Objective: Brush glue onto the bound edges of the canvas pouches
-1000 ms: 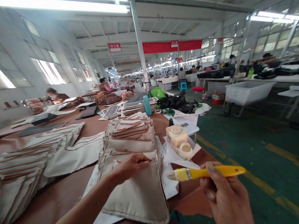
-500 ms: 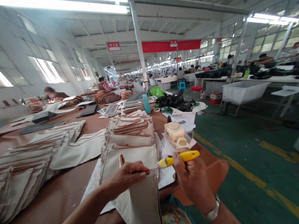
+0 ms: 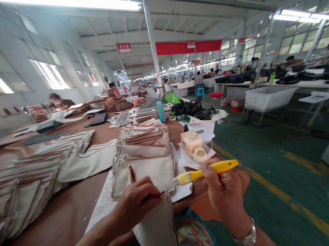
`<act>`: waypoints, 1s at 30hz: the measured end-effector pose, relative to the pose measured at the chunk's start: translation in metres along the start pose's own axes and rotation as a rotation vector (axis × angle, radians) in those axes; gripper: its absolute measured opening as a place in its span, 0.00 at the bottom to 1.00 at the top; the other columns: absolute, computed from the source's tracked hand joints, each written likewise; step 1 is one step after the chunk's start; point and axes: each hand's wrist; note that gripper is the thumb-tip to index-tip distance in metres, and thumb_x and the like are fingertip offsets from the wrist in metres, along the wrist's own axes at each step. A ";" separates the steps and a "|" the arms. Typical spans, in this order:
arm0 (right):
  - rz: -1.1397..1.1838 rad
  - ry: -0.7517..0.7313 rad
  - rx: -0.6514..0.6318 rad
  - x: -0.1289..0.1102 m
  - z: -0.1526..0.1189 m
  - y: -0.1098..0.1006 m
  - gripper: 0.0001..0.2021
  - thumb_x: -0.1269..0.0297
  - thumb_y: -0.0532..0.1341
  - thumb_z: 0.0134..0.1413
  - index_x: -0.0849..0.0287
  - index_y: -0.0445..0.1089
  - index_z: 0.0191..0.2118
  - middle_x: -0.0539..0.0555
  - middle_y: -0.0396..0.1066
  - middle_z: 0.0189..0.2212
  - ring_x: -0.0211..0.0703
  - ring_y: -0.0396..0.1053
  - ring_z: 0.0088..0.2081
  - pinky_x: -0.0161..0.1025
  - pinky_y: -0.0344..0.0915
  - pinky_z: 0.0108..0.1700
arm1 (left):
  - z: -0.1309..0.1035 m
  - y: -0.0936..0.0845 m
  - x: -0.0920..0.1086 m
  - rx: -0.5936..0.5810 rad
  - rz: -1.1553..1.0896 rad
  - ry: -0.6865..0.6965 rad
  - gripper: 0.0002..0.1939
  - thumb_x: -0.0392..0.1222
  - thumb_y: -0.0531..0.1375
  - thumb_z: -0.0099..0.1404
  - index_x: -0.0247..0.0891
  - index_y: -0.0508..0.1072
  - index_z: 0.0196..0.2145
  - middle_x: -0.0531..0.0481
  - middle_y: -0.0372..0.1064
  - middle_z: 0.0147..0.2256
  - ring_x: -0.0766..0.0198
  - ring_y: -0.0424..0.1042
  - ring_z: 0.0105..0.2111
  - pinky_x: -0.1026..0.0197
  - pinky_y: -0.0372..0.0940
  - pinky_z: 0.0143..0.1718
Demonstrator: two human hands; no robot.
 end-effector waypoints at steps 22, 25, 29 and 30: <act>0.186 0.075 -0.363 -0.031 -0.016 -0.004 0.15 0.55 0.60 0.66 0.59 0.72 0.32 0.48 0.64 0.22 0.35 0.60 0.21 0.29 0.59 0.21 | -0.020 -0.003 0.014 -0.066 0.591 0.284 0.14 0.46 0.54 0.75 0.40 0.72 0.32 0.52 0.65 0.31 0.65 0.60 0.27 0.58 0.53 0.29; 0.271 0.203 -0.115 -0.030 -0.012 -0.019 0.14 0.54 0.65 0.62 0.60 0.73 0.32 0.48 0.61 0.20 0.34 0.58 0.21 0.28 0.57 0.21 | 0.000 -0.014 0.022 -0.139 0.629 0.249 0.14 0.47 0.55 0.74 0.40 0.73 0.33 0.52 0.65 0.31 0.65 0.62 0.29 0.60 0.55 0.29; 0.454 0.326 0.251 -0.047 0.005 -0.040 0.12 0.57 0.70 0.53 0.61 0.73 0.32 0.47 0.60 0.19 0.33 0.56 0.21 0.26 0.54 0.20 | 0.053 -0.048 0.058 -0.129 0.447 0.381 0.13 0.49 0.59 0.71 0.39 0.77 0.35 0.51 0.69 0.33 0.66 0.67 0.33 0.64 0.59 0.33; 0.469 0.313 0.308 -0.053 0.009 -0.045 0.12 0.58 0.71 0.51 0.61 0.72 0.32 0.47 0.59 0.18 0.33 0.55 0.20 0.26 0.53 0.19 | 0.066 -0.060 0.069 -0.120 0.342 0.440 0.12 0.49 0.60 0.70 0.38 0.77 0.36 0.50 0.70 0.34 0.66 0.68 0.34 0.65 0.61 0.35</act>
Point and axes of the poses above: each hand's wrist, its own z-axis towards the middle knuckle, its own y-axis out of the palm, x = y × z
